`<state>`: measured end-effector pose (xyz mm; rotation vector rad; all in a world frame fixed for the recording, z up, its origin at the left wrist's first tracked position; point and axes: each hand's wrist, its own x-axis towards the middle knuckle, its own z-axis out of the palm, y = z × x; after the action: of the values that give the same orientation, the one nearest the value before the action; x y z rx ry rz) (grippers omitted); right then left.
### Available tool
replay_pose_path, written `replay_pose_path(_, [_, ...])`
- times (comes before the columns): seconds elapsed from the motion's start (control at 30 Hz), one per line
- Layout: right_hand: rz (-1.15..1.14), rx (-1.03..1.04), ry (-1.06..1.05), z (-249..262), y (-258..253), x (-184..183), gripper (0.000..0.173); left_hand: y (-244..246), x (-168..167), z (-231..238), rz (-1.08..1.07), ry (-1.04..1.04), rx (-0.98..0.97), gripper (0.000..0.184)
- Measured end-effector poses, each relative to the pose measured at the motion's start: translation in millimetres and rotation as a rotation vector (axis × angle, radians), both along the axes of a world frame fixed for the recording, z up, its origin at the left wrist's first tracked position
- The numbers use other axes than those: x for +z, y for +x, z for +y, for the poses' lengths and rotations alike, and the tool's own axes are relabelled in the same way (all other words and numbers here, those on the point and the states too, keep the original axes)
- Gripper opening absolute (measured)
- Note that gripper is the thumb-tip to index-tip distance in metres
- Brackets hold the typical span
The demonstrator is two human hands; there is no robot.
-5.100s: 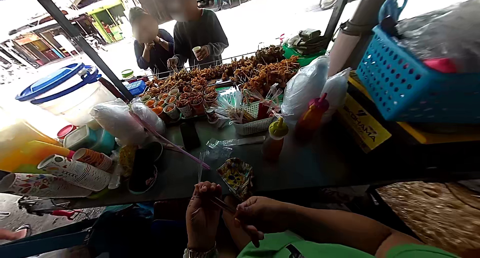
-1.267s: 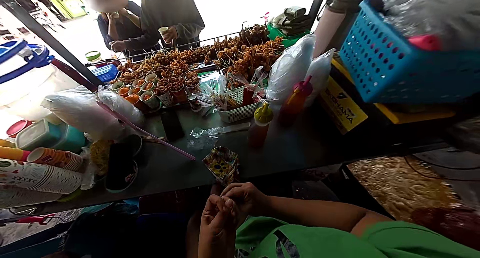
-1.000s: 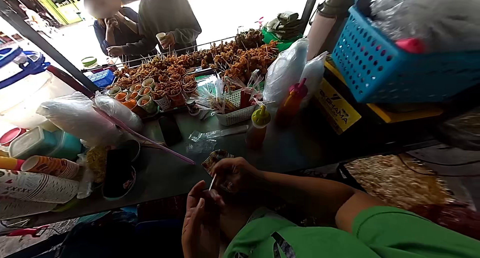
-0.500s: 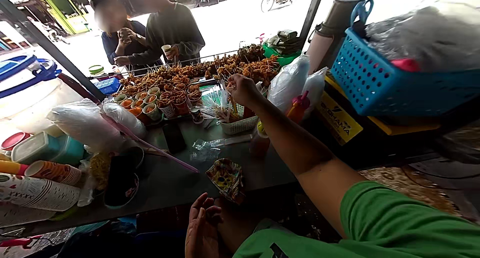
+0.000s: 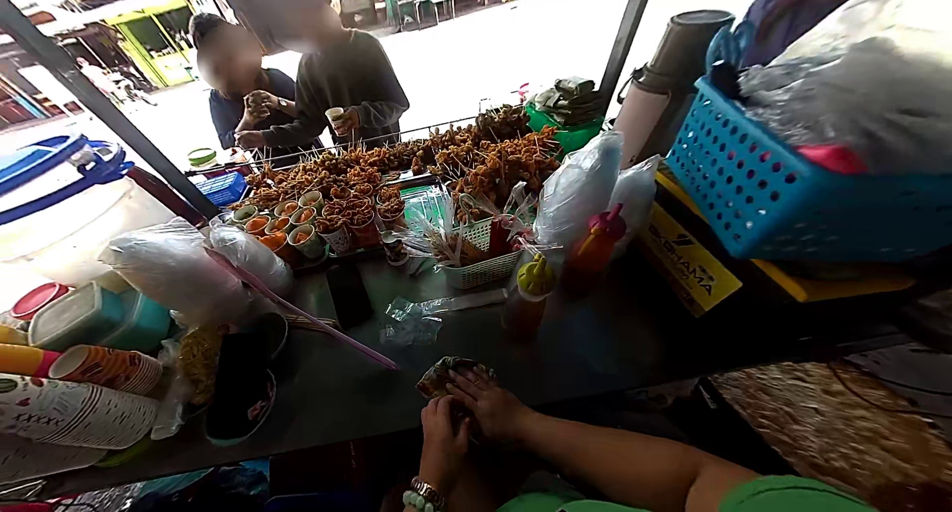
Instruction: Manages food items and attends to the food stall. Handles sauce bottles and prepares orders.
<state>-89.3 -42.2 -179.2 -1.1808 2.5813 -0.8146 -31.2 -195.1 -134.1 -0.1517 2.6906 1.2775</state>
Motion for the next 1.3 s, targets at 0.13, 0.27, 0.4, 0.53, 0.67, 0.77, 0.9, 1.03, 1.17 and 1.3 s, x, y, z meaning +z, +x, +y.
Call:
replay_pose_path(0.13, [0.303,0.005,-0.175,32.5,2.7,-21.7,0.040,-10.0,10.5,7.6,-0.156,-0.008,-0.060,0.031])
replay_pose_path(0.27, [0.087,-0.022,-0.315,53.9,2.2,-9.2,0.023,-6.9,7.8,0.0,-0.131,0.100,0.083,0.027])
replay_pose_path(0.4, [-0.168,-0.104,-0.480,34.4,13.1,38.0,0.027,-1.1,10.0,-1.1,-0.122,0.196,0.217,0.019])
replay_pose_path(0.53, [0.045,0.025,-0.673,-5.3,23.4,39.9,0.029,14.5,26.5,22.6,0.027,0.760,0.415,0.011])
replay_pose_path(0.67, [0.244,-0.099,-0.542,-20.5,-7.5,46.4,0.028,20.5,47.0,3.6,0.066,0.751,0.421,0.029])
replay_pose_path(0.77, [-0.059,-0.047,-0.103,-30.2,-17.1,42.0,0.052,25.2,47.2,-8.1,0.057,0.543,0.445,0.037])
replay_pose_path(0.9, [-0.094,0.047,0.146,-27.8,-8.7,10.6,0.063,32.3,37.7,-6.0,0.008,0.484,0.406,0.031])
replay_pose_path(1.03, [0.018,-0.008,0.074,38.4,1.9,-7.0,0.058,49.8,24.5,-17.2,-0.102,0.371,0.191,0.031])
replay_pose_path(1.17, [0.128,-0.219,0.120,140.5,7.1,-21.9,0.061,85.2,-7.4,-34.9,-0.318,-0.066,0.029,0.037])
replay_pose_path(1.3, [0.141,-0.544,0.165,236.6,-16.1,-29.7,0.058,130.0,-68.0,-46.5,-0.474,-0.543,-0.147,0.045])
